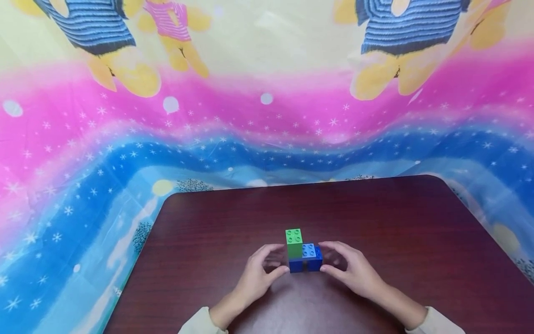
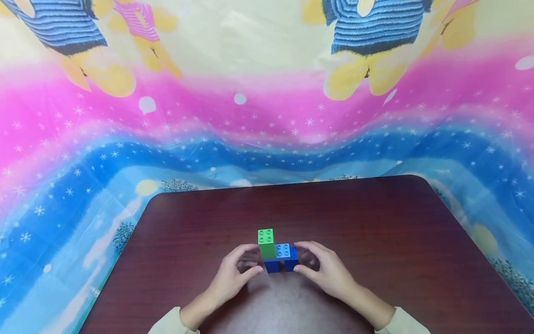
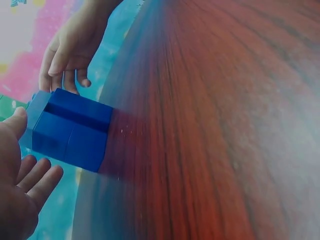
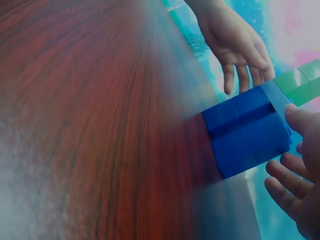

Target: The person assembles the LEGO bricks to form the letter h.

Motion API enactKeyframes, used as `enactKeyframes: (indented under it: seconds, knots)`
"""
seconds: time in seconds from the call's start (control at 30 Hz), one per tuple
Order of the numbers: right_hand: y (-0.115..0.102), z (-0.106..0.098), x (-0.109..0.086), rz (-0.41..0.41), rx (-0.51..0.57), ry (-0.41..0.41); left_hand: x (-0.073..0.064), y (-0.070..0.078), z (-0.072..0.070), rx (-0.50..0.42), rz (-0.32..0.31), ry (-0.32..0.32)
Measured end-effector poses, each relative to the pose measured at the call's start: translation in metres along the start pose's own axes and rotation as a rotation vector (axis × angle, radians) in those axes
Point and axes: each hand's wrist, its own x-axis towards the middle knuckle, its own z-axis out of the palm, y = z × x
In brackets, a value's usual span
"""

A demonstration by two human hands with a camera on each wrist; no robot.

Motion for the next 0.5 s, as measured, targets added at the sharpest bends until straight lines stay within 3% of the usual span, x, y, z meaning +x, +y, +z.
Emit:
enactKeyframes:
  seconds: [0.27,0.5]
  knots:
    - [0.001,0.007,0.003,0.002,0.028,0.018,0.005,0.000,0.009,-0.066,-0.002,0.034]
    - [0.002,0.012,0.004,-0.026,0.031,0.039,0.009,-0.002,0.010,-0.039,-0.007,0.052]
